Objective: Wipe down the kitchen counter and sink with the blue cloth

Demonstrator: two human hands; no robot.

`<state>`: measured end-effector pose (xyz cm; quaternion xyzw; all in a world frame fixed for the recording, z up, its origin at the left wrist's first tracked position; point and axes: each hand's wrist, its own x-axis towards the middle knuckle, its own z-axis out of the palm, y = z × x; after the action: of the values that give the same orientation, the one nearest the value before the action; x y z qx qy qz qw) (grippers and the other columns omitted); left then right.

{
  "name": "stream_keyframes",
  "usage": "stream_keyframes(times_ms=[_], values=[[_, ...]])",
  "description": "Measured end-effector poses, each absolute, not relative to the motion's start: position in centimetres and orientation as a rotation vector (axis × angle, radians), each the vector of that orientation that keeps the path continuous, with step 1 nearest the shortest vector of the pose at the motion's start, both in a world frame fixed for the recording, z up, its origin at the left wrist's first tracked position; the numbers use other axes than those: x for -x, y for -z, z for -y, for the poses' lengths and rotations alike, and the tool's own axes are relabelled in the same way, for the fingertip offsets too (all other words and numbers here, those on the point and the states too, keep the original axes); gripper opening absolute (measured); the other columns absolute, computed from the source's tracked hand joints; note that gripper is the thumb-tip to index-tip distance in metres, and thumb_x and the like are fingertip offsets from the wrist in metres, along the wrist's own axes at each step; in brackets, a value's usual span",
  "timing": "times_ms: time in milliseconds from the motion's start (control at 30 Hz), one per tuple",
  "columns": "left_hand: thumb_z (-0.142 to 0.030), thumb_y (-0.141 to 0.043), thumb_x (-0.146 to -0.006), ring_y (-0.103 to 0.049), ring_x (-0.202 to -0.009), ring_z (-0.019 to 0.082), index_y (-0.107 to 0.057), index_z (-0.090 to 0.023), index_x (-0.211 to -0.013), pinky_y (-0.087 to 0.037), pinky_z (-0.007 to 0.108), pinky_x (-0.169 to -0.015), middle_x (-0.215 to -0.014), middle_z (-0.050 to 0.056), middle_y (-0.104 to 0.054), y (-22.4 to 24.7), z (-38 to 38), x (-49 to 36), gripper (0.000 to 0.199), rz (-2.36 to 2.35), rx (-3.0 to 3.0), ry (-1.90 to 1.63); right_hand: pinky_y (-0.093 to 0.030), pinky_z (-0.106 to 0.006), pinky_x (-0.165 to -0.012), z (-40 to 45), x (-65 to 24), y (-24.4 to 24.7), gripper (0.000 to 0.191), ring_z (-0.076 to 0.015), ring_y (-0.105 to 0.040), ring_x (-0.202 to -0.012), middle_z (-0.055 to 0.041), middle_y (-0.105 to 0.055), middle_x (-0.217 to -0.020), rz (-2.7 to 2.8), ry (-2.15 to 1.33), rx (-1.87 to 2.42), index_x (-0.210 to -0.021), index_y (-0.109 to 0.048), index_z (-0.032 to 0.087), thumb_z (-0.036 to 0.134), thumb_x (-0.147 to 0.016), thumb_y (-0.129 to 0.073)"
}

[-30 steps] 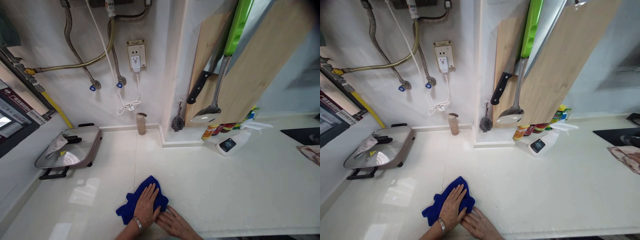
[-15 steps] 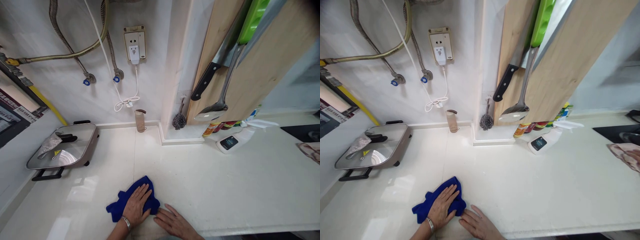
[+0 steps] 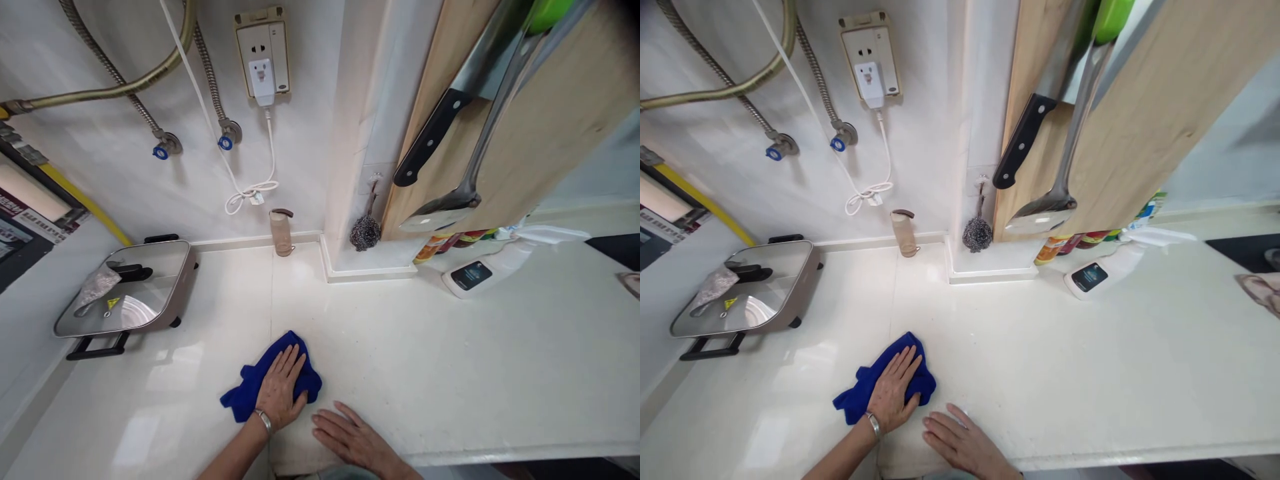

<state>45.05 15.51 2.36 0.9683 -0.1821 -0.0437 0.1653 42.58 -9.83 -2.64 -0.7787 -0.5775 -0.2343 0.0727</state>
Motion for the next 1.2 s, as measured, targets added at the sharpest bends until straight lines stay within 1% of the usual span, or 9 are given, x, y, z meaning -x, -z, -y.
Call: stream_keyframes(times_ms=[133,233,433,533,633,700,833,967,1200], values=[[-0.026,-0.062,-0.075,-0.018,-0.152,0.030,-0.023,-0.024,-0.154,-0.025,0.056,-0.125,-0.164,0.010,-0.022,-2.4,-12.4,-47.2,0.088,0.616,-2.674,0.243,-0.030,-0.042,-0.122,9.7,-42.6,2.5,0.042,-0.0153,-0.044,-0.136,-0.0005,-0.046,-0.152,1.719,0.754,2.331,-0.135,-0.053,0.023,0.017,-0.094,-0.051],[-0.027,-0.064,-0.075,-0.018,-0.152,0.028,-0.028,-0.023,-0.152,-0.023,0.053,-0.126,-0.164,0.010,-0.023,-2.6,-11.0,-49.2,0.085,0.654,-2.636,0.281,-0.031,-0.043,-0.122,9.5,-42.6,2.8,0.040,-0.0153,-0.044,-0.136,0.0002,-0.047,-0.151,1.693,0.805,2.327,-0.134,-0.054,0.024,0.018,-0.094,-0.051],[-0.028,-0.061,-0.079,-0.028,-0.149,0.028,-0.037,-0.022,-0.148,-0.030,0.054,-0.123,-0.161,0.011,-0.032,-2.6,-11.3,-52.3,0.073,0.619,-2.668,0.183,-0.038,-0.038,-0.118,9.5,-42.7,2.9,0.036,-0.0138,-0.044,-0.135,0.0015,-0.049,-0.150,1.685,0.731,2.344,-0.132,-0.054,0.026,0.024,-0.096,-0.052],[-0.029,-0.058,-0.082,-0.030,-0.148,0.028,-0.039,-0.021,-0.147,-0.031,0.054,-0.122,-0.159,0.012,-0.035,-2.3,-12.2,-54.2,0.068,0.575,-2.718,0.112,-0.038,-0.036,-0.117,9.7,-42.9,2.3,0.036,-0.0127,-0.046,-0.132,0.0021,-0.050,-0.149,1.682,0.640,2.343,-0.132,-0.054,0.026,0.025,-0.096,-0.053],[-0.030,-0.052,-0.087,-0.031,-0.148,0.027,-0.041,-0.019,-0.146,-0.031,0.052,-0.123,-0.158,0.011,-0.038,-2.0,-13.2,-56.8,0.061,0.445,-2.784,0.012,-0.038,-0.035,-0.116,9.8,-43.1,1.7,0.036,-0.0118,-0.047,-0.131,0.0030,-0.052,-0.147,1.678,0.593,2.333,-0.132,-0.053,0.026,0.024,-0.097,-0.052],[-0.032,-0.048,-0.090,-0.033,-0.147,0.026,-0.043,-0.018,-0.145,-0.031,0.050,-0.123,-0.157,0.012,-0.039,-1.8,-13.9,-58.6,0.057,0.327,-2.822,-0.063,-0.040,-0.033,-0.113,9.8,-43.2,1.3,0.034,-0.0111,-0.047,-0.130,0.0046,-0.053,-0.146,1.677,0.595,2.337,-0.132,-0.053,0.027,0.026,-0.098,-0.050],[-0.035,-0.045,-0.091,-0.034,-0.146,0.025,-0.046,-0.016,-0.143,-0.031,0.047,-0.124,-0.155,0.012,-0.042,-1.6,-14.8,-61.8,0.055,0.116,-2.865,-0.197,-0.044,-0.031,-0.106,9.8,-43.4,1.0,0.033,-0.0102,-0.048,-0.128,0.0083,-0.055,-0.144,1.686,0.628,2.365,-0.133,-0.053,0.029,0.030,-0.101,-0.042],[-0.038,-0.044,-0.091,-0.034,-0.146,0.024,-0.048,-0.016,-0.142,-0.028,0.043,-0.124,-0.156,0.011,-0.042,-1.4,-14.8,-65.0,0.055,-0.112,-2.880,-0.285,-0.044,-0.033,-0.105,9.9,-43.6,0.6,0.035,-0.0104,-0.047,-0.130,0.0083,-0.054,-0.144,1.700,0.643,2.364,-0.135,-0.052,0.028,0.029,-0.102,-0.039],[-0.039,-0.040,-0.090,-0.029,-0.148,0.032,-0.040,-0.007,-0.145,-0.025,0.050,-0.123,-0.157,0.020,-0.036,-1.2,-12.8,-69.7,0.063,-0.377,-2.873,-0.309,-0.045,-0.031,-0.107,10.2,-43.5,0.8,0.034,-0.0099,-0.047,-0.131,0.0101,-0.055,-0.143,1.721,0.639,2.400,-0.131,-0.054,0.030,0.026,-0.101,-0.040]])
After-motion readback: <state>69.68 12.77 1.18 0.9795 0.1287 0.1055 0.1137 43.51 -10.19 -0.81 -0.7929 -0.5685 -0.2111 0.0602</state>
